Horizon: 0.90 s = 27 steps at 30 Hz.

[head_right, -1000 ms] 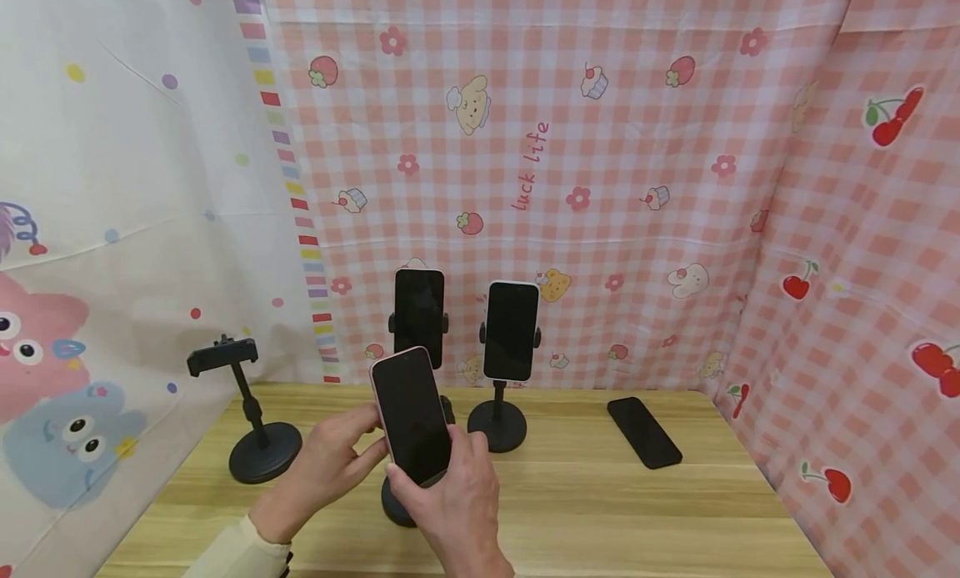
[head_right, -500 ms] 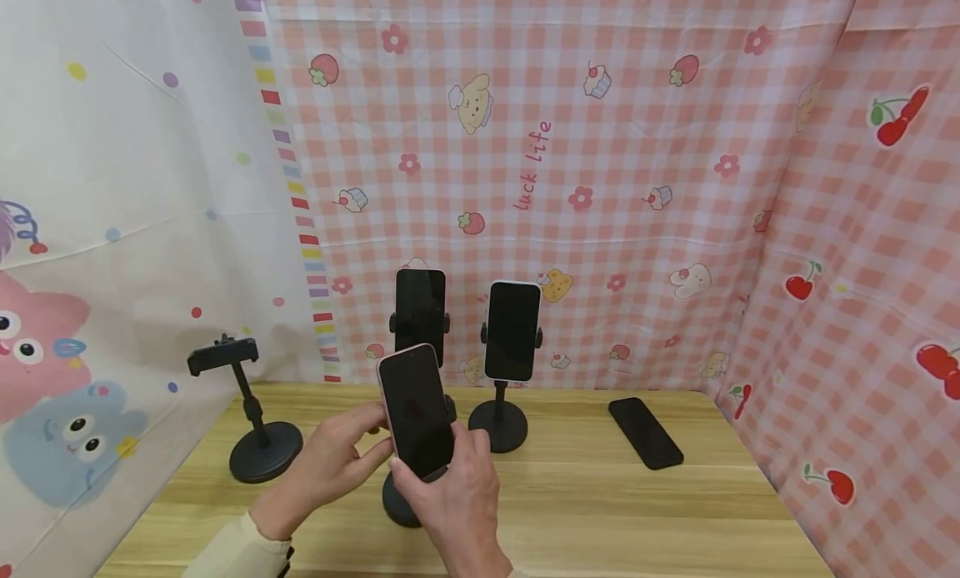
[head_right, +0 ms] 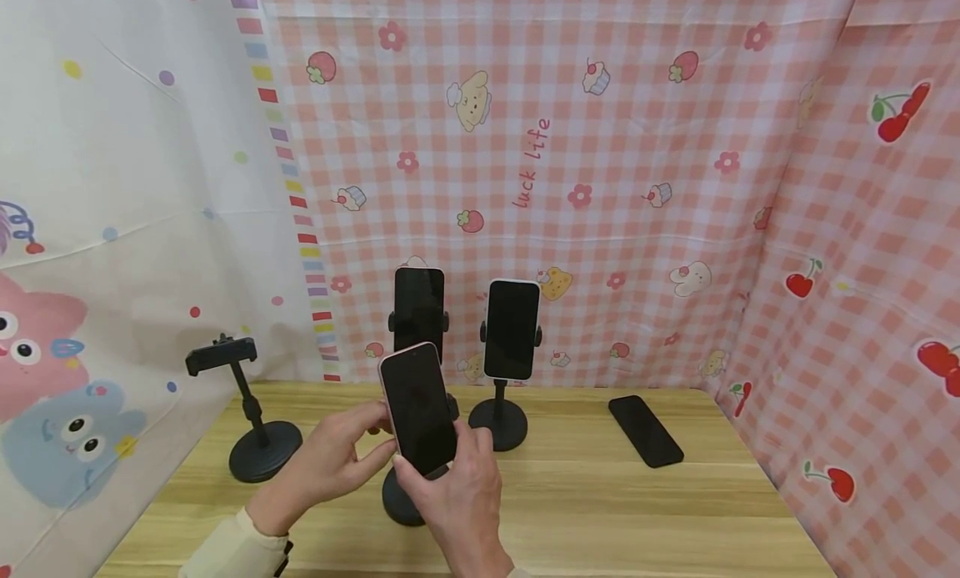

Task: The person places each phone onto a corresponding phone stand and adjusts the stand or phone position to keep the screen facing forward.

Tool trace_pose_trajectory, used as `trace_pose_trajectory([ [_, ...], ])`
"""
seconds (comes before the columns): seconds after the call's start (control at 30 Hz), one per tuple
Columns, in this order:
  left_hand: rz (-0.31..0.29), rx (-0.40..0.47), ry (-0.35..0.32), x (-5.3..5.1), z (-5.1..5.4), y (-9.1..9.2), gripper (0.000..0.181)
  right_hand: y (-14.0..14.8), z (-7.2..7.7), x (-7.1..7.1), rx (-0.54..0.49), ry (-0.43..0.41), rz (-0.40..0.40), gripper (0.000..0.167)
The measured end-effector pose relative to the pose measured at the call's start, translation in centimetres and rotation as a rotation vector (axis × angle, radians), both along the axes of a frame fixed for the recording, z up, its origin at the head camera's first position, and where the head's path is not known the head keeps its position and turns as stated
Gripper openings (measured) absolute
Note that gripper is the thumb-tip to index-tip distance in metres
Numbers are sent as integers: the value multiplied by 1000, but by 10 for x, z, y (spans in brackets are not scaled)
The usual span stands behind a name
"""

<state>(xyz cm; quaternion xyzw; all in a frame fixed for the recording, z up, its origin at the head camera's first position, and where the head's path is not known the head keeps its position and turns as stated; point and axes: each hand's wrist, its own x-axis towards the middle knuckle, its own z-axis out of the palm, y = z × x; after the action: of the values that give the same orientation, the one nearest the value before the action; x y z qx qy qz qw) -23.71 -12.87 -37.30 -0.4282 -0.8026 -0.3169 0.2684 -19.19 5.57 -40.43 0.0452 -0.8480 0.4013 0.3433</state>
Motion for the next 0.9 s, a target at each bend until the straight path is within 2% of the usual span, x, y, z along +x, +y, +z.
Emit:
trace_pose_trajectory([
  [0.17,5,9,-19,1,-1,0,18,-1,-2,-2,20,25,-24,68],
  [0.37,-4,78,8,1,-3,3,19,0,-4,-3,37,46,-34,71],
  [0.57,33,120,23,2,-4,4,23,-1,-3,-3,29,24,-38,71],
  [0.7,63,140,-8,3,-4,5,23,-1,-3,-3,27,9,-37,72],
  [0.9,89,183,-95,5,-2,7,21,-1,-5,-4,35,31,-38,69],
])
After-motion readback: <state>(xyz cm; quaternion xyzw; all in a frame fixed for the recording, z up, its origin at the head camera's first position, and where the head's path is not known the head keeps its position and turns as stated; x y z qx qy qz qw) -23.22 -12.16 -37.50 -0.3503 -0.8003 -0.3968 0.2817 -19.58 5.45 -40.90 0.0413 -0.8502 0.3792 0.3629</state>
